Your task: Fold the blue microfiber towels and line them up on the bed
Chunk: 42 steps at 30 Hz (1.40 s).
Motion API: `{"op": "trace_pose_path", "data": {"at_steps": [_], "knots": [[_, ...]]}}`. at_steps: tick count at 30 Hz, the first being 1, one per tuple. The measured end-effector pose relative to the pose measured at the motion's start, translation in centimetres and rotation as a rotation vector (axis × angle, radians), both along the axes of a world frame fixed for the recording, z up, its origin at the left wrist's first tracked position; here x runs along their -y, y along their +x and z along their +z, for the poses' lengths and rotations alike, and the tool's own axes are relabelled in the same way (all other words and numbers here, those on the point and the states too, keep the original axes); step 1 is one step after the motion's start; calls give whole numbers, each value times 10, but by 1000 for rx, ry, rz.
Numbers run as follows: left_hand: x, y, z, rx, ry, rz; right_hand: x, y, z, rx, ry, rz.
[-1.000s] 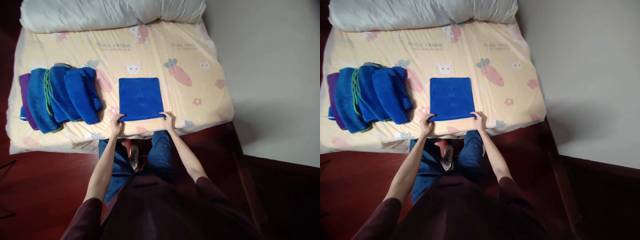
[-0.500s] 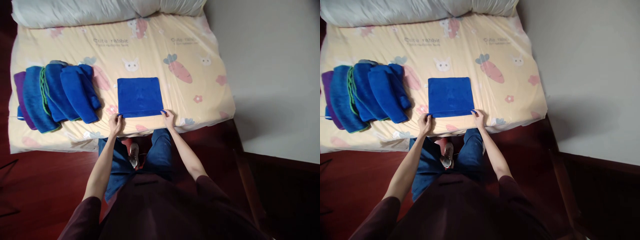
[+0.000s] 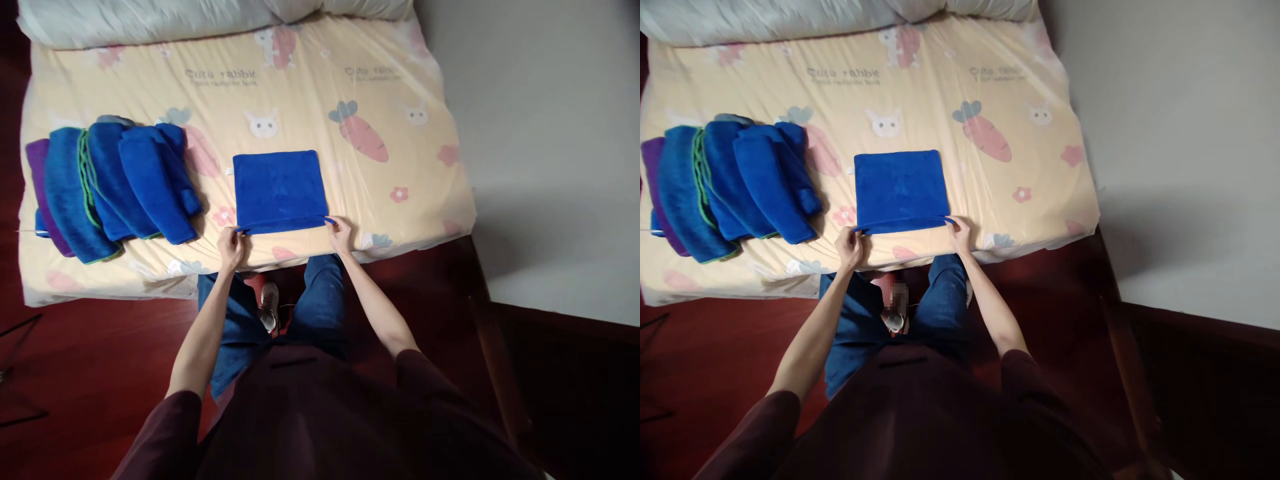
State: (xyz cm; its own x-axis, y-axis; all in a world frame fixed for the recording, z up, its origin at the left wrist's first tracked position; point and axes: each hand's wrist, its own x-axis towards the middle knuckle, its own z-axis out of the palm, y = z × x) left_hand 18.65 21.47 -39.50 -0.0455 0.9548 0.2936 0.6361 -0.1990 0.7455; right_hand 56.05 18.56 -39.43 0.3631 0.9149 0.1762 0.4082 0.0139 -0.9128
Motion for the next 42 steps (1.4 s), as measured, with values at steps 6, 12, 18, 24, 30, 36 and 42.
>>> {"op": "trace_pose_path", "data": {"at_steps": [6, 12, 18, 24, 30, 36, 42], "knots": [[9, 2, 1, -5, 4, -44, 0, 1, -14, -64, 45, -30], [5, 8, 2, 23, -51, 101, -2, 1, -22, -45, 56, -95], [8, 13, 4, -7, -49, 125, -3, -1, -23, 8, 24, -111], [7, 15, 6, -62, -27, 134, -5, -2, -24, 71, 22, -132], [6, 16, 5, -64, -36, 136, -8, -2, -27, 135, 23, -135], [4, 15, 2, -68, -18, 133, -8, -2, -25, 190, 44, -118], [2, 15, 0, -76, -35, 124, -9, -6, -17, 193, 47, -127]]}}
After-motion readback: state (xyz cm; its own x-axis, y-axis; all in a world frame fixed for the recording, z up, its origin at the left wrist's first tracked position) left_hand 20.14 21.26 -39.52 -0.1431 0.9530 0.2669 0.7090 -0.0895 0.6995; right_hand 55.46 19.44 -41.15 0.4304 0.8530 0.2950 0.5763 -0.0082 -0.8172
